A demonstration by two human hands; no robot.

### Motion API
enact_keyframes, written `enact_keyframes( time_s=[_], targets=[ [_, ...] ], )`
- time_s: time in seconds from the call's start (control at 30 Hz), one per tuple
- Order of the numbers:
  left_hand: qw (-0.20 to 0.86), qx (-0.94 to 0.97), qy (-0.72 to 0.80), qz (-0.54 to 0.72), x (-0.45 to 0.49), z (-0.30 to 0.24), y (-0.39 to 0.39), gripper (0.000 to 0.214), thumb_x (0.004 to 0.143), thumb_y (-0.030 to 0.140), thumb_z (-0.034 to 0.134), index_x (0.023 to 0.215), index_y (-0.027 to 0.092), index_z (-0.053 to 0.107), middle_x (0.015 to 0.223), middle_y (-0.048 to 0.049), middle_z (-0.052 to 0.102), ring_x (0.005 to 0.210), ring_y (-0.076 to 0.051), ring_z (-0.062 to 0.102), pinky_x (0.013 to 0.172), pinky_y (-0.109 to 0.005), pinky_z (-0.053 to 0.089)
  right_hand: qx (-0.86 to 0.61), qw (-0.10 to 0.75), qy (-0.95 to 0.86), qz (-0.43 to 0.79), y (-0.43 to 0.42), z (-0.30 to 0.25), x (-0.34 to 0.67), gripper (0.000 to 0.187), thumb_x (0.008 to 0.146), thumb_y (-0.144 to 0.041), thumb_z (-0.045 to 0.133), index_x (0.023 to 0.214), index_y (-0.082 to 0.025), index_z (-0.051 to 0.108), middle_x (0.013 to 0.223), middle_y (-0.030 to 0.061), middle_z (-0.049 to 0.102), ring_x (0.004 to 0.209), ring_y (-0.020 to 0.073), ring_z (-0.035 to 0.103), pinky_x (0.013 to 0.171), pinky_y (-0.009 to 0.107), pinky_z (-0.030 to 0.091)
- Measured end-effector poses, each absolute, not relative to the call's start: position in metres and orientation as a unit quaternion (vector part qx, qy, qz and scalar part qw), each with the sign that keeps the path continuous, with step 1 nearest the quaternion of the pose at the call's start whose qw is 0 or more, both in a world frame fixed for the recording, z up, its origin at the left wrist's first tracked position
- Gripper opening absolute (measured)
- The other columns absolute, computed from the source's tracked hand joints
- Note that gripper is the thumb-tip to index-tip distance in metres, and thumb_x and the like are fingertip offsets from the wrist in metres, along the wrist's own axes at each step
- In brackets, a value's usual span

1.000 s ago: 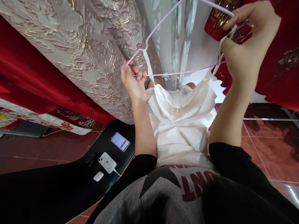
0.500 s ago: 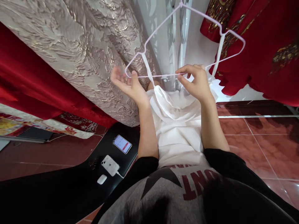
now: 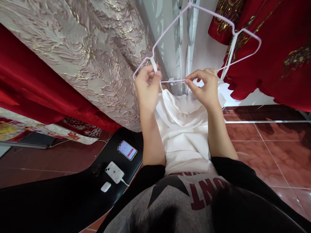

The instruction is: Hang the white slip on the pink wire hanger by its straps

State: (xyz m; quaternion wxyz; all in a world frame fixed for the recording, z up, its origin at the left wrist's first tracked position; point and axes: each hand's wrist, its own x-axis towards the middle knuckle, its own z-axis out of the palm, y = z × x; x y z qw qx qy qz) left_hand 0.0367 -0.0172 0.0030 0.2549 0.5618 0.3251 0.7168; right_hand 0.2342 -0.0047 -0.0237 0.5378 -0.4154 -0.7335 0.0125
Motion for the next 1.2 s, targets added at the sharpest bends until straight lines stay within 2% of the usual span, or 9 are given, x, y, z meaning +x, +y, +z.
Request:
enact_keyframes(
  time_s=[0.17, 0.23, 0.33, 0.53, 0.63, 0.77, 0.93, 1.07, 1.2],
  targets=[
    [0.495, 0.388, 0.163, 0.760, 0.017, 0.028, -0.020, 0.026, 0.102, 0.011, 0.043, 0.098, 0.011, 0.068, 0.093, -0.0056, 0.064, 0.083, -0.012, 0.058, 0.089, -0.025, 0.049, -0.412, 0.534, -0.738, 0.022, -0.007, -0.023, 0.231, 0.033, 0.089, -0.057, 0.052, 0.085, -0.028, 0.067, 0.081, -0.0003, 0.066, 0.077, 0.0164, 0.055, 0.100, 0.045, 0.039],
    [0.467, 0.355, 0.163, 0.793, 0.009, 0.028, -0.020, 0.031, 0.101, 0.004, 0.034, 0.101, 0.014, 0.064, 0.103, -0.0050, 0.065, 0.094, -0.012, 0.060, 0.097, -0.026, 0.048, -0.413, 0.530, -0.740, 0.028, -0.008, -0.023, 0.230, 0.032, 0.089, -0.056, 0.052, 0.086, -0.028, 0.067, 0.082, -0.0001, 0.066, 0.078, 0.0166, 0.055, 0.100, 0.045, 0.039],
    [0.339, 0.330, 0.222, 0.852, 0.005, 0.016, -0.018, 0.031, 0.095, -0.001, 0.039, 0.104, 0.019, 0.061, 0.111, -0.0024, 0.065, 0.099, -0.015, 0.061, 0.091, -0.029, 0.050, -0.414, 0.531, -0.739, 0.026, -0.008, -0.023, 0.231, 0.030, 0.088, -0.055, 0.054, 0.086, -0.028, 0.067, 0.082, 0.0001, 0.066, 0.078, 0.0170, 0.055, 0.099, 0.045, 0.040],
    [0.324, 0.280, 0.272, 0.862, -0.005, -0.020, -0.003, 0.012, 0.099, 0.023, 0.059, 0.112, 0.023, 0.059, 0.131, 0.0007, 0.057, 0.109, -0.019, 0.057, 0.066, -0.025, 0.045, -0.408, 0.524, -0.748, 0.009, -0.003, -0.025, 0.232, 0.027, 0.091, -0.050, 0.051, 0.090, -0.029, 0.068, 0.085, -0.0004, 0.069, 0.079, 0.0170, 0.056, 0.097, 0.045, 0.042],
    [0.391, 0.260, 0.283, 0.836, -0.009, -0.026, 0.000, 0.019, 0.103, 0.038, 0.052, 0.110, 0.022, 0.060, 0.121, 0.0003, 0.061, 0.085, -0.011, 0.057, 0.057, -0.019, 0.042, -0.405, 0.526, -0.748, 0.002, -0.002, -0.026, 0.232, 0.026, 0.091, -0.049, 0.051, 0.092, -0.029, 0.068, 0.085, -0.0002, 0.068, 0.080, 0.0171, 0.057, 0.097, 0.044, 0.041],
    [0.447, 0.291, 0.292, 0.794, 0.005, -0.019, -0.003, 0.034, 0.106, 0.039, 0.037, 0.102, 0.016, 0.062, 0.101, -0.0056, 0.068, 0.065, -0.010, 0.054, 0.049, -0.021, 0.036, -0.402, 0.526, -0.750, 0.004, -0.004, -0.026, 0.229, 0.025, 0.091, -0.049, 0.052, 0.095, -0.030, 0.068, 0.086, 0.0000, 0.067, 0.084, 0.0180, 0.058, 0.099, 0.045, 0.041],
    [0.350, 0.308, 0.295, 0.834, 0.029, -0.014, -0.004, 0.047, 0.105, 0.052, 0.030, 0.092, 0.020, 0.060, 0.079, -0.0034, 0.065, 0.056, -0.012, 0.052, 0.052, -0.027, 0.035, -0.386, 0.530, -0.755, 0.031, -0.008, -0.017, 0.229, 0.020, 0.092, -0.043, 0.053, 0.095, -0.030, 0.067, 0.095, 0.0001, 0.070, 0.093, 0.0199, 0.062, 0.100, 0.046, 0.043],
    [0.315, 0.321, 0.277, 0.849, 0.033, -0.019, -0.001, 0.046, 0.107, 0.052, 0.029, 0.088, 0.019, 0.055, 0.070, -0.0009, 0.060, 0.053, -0.010, 0.049, 0.053, -0.026, 0.031, -0.344, 0.657, -0.669, -0.042, -0.003, -0.011, 0.248, 0.014, 0.088, -0.028, 0.059, 0.098, -0.029, 0.069, 0.109, 0.0031, 0.068, 0.108, 0.0220, 0.061, 0.096, 0.043, 0.047],
    [0.340, 0.322, 0.273, 0.840, 0.028, -0.021, 0.002, 0.043, 0.109, 0.041, 0.028, 0.082, 0.019, 0.054, 0.068, -0.0014, 0.062, 0.047, -0.010, 0.047, 0.048, -0.027, 0.028, -0.379, 0.764, -0.518, -0.066, 0.011, -0.015, 0.285, 0.040, 0.079, -0.007, 0.059, 0.114, -0.023, 0.064, 0.117, 0.0037, 0.064, 0.112, 0.0196, 0.060, 0.094, 0.040, 0.049]
  ],
)
